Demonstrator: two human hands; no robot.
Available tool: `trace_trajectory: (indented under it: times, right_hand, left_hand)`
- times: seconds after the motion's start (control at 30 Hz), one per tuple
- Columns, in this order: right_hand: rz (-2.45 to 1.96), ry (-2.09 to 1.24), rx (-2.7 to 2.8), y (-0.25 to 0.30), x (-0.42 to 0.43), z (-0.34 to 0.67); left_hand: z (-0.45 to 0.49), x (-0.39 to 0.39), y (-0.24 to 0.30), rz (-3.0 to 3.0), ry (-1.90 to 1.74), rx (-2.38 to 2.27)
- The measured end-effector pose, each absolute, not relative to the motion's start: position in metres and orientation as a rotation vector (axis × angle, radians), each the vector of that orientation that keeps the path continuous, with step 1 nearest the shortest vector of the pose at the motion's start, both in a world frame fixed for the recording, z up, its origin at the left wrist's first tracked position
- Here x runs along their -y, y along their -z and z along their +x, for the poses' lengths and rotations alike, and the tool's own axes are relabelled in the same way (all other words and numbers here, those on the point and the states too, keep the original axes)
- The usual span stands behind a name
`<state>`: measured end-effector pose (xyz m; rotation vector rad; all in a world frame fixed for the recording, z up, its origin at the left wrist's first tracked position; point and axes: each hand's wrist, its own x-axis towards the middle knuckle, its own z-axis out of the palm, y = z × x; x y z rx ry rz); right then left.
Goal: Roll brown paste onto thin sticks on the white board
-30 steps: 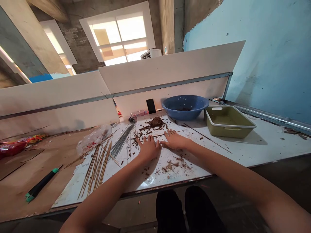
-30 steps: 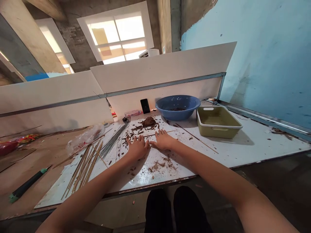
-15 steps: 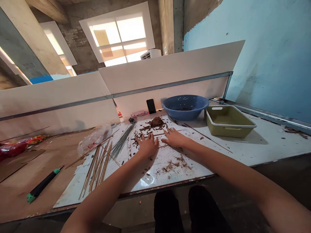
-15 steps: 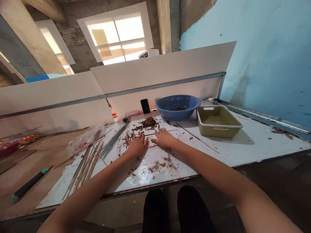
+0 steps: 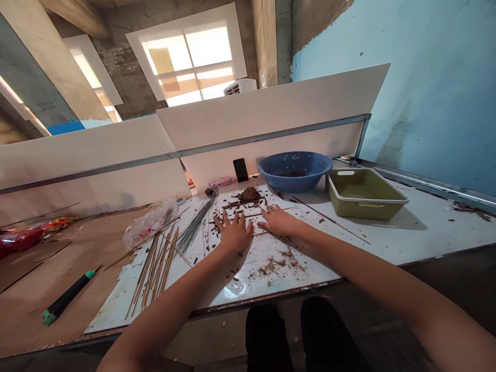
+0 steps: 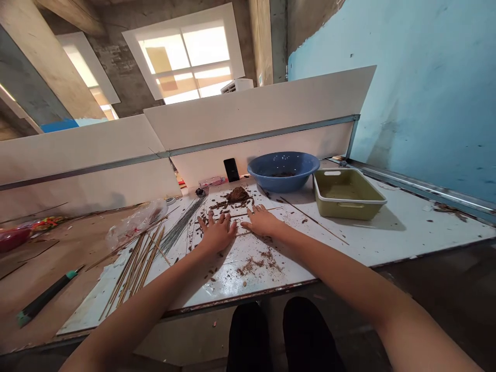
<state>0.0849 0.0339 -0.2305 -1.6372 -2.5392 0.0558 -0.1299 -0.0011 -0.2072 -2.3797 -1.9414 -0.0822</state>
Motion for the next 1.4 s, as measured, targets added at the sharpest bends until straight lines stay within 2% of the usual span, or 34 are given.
trace_trajectory:
  times: [0.13, 0.6, 1.4]
  right_hand:
    - [-1.615, -0.045, 2.574, 0.223, -0.028, 0.084]
    - [-1.658, -0.126, 2.523, 0.234, -0.036, 0.087]
    - [-1.673, -0.076, 2.515, 0.232, -0.036, 0.09]
  left_hand:
    - [-0.128, 0.009, 0.206, -2.374, 0.111, 1.845]
    - [-0.134, -0.003, 0.205, -2.398, 0.054, 1.922]
    - [-0.137, 0.001, 0.201, -2.362, 0.09, 1.956]
